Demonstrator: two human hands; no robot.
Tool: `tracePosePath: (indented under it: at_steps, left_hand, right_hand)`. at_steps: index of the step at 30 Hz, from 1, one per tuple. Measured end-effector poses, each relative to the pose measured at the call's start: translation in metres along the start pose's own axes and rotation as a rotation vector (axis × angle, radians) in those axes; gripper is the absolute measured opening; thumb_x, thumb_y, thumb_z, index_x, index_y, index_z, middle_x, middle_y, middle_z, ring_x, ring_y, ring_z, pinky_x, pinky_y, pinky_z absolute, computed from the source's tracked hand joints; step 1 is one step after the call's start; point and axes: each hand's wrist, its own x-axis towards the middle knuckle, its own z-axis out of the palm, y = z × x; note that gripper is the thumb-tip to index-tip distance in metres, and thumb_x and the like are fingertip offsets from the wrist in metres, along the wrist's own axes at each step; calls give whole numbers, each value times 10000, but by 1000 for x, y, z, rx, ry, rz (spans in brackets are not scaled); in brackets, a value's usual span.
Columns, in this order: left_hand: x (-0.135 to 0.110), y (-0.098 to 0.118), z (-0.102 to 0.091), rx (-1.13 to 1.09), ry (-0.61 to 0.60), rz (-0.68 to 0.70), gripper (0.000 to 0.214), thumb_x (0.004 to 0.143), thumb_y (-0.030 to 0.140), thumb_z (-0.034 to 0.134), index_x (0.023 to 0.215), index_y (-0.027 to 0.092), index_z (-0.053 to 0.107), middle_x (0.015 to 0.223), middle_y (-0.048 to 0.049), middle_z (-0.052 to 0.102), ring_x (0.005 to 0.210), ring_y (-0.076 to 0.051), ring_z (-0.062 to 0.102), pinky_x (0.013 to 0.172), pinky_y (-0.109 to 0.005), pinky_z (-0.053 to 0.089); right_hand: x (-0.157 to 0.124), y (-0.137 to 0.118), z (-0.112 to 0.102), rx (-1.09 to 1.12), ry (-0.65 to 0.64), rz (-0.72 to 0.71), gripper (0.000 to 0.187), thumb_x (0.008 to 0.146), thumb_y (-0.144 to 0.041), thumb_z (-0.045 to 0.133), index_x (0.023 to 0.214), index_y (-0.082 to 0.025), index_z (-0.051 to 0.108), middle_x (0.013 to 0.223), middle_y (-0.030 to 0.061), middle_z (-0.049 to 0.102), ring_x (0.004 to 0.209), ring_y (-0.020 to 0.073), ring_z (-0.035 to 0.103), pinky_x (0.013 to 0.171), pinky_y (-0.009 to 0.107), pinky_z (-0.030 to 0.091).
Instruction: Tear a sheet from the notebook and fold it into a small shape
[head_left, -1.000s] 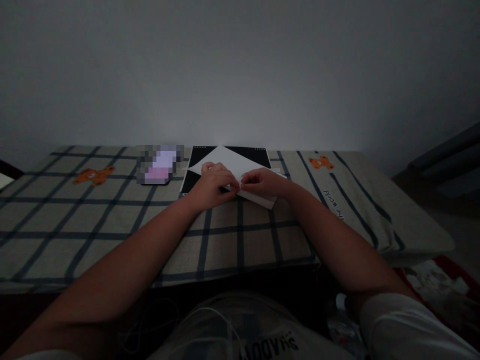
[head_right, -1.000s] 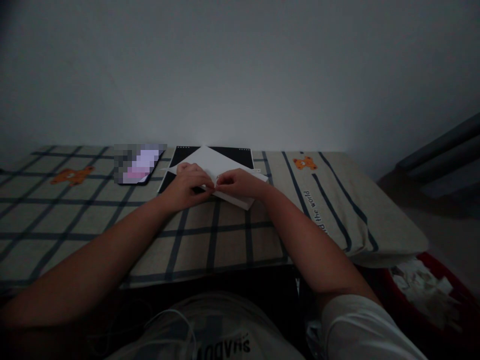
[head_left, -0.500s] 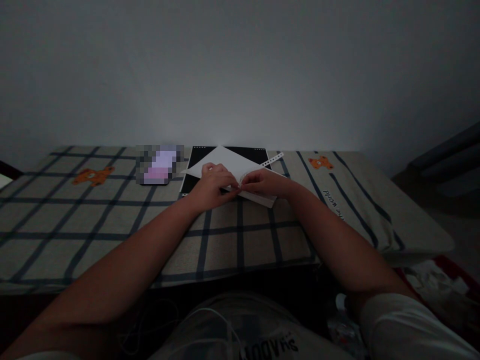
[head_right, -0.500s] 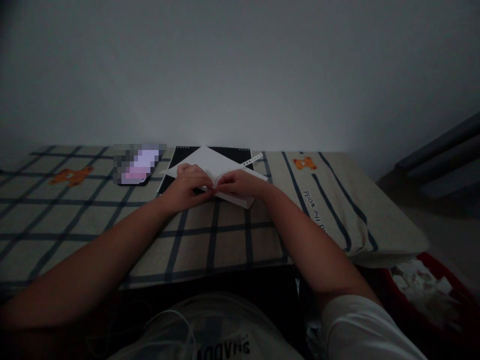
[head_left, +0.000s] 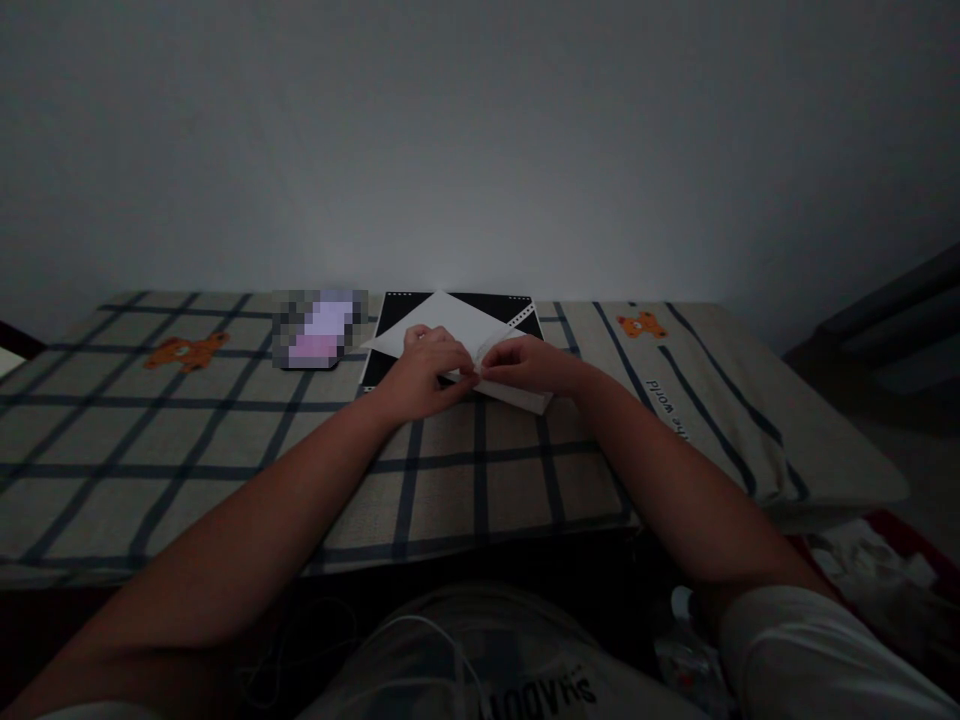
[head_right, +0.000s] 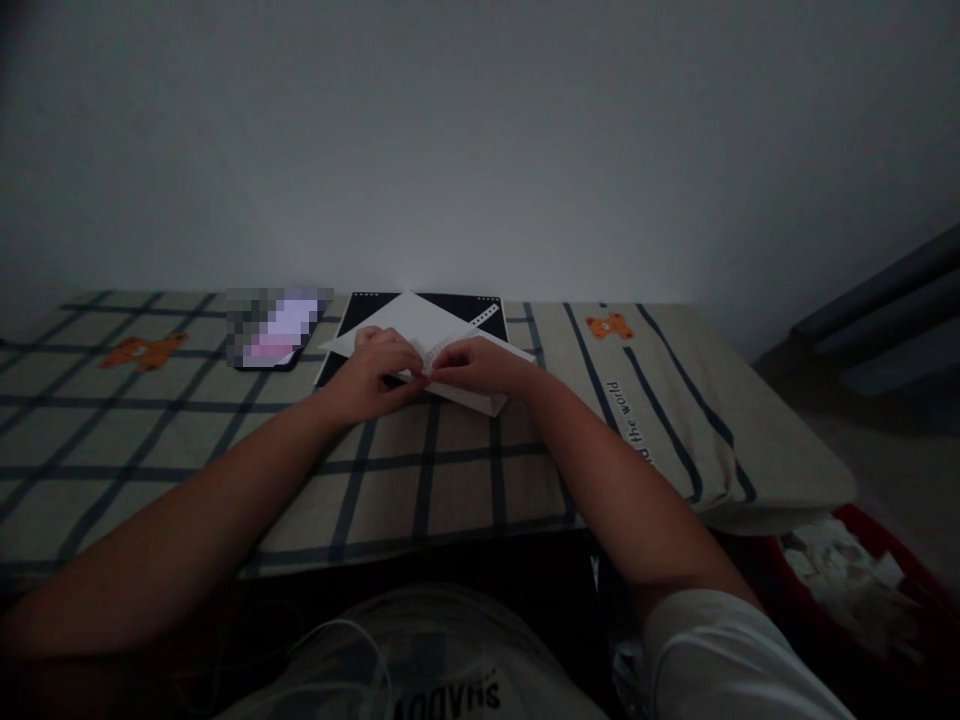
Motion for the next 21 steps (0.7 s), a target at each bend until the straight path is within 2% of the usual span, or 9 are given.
tracePosePath:
  at_steps: [3,5,13,16,18,21]
  left_hand:
    - [0,-1,-1,12,2,0,165,860,342,579,800,217,667,824,-20,701,890,-213,570,880,-431,264]
    - [-1,-1,-1,22,-2,0,148,840,339,594,797,219,667,830,-19,700,898,-218,569,890,-439,260]
    - [0,-2,1,-32,-21,-15,197,861,388,598,810,220,689,866,-35,710,919,-218,578,909,-432,286]
    - [0,-3,2,-28,-22,-5,205,870,387,595,794,217,680,861,-34,705,915,-213,580,901,-422,289]
    - [0,-3,2,-21,-26,1,200,868,381,598,789,217,680,853,-33,700,909,-212,578,900,-417,289]
    - [0,-2,2,-27,-43,15,193,875,366,587,802,217,685,849,-31,695,918,-212,573,899,-408,296]
  right_hand:
    - [-2,-2,-1,75,-60,112,309,816,-454,623,894,-159,677,677,-25,573,560,95,448,540,246,332]
    - [-3,-3,-1,111,-94,138,288,806,-433,636,874,-155,666,664,-31,561,550,88,443,531,240,323]
    - [1,5,1,62,-52,60,278,823,-427,621,878,-160,675,687,-26,567,588,94,441,552,239,333]
    - [0,5,1,44,-45,75,302,831,-443,619,913,-162,694,695,-17,588,577,96,444,547,243,336]
    - [-1,3,1,28,-40,79,320,826,-459,632,928,-165,707,733,1,628,602,107,481,567,251,362]
    - [-1,-1,2,-2,-43,32,293,822,-447,649,904,-173,716,838,31,690,722,138,567,679,273,427]
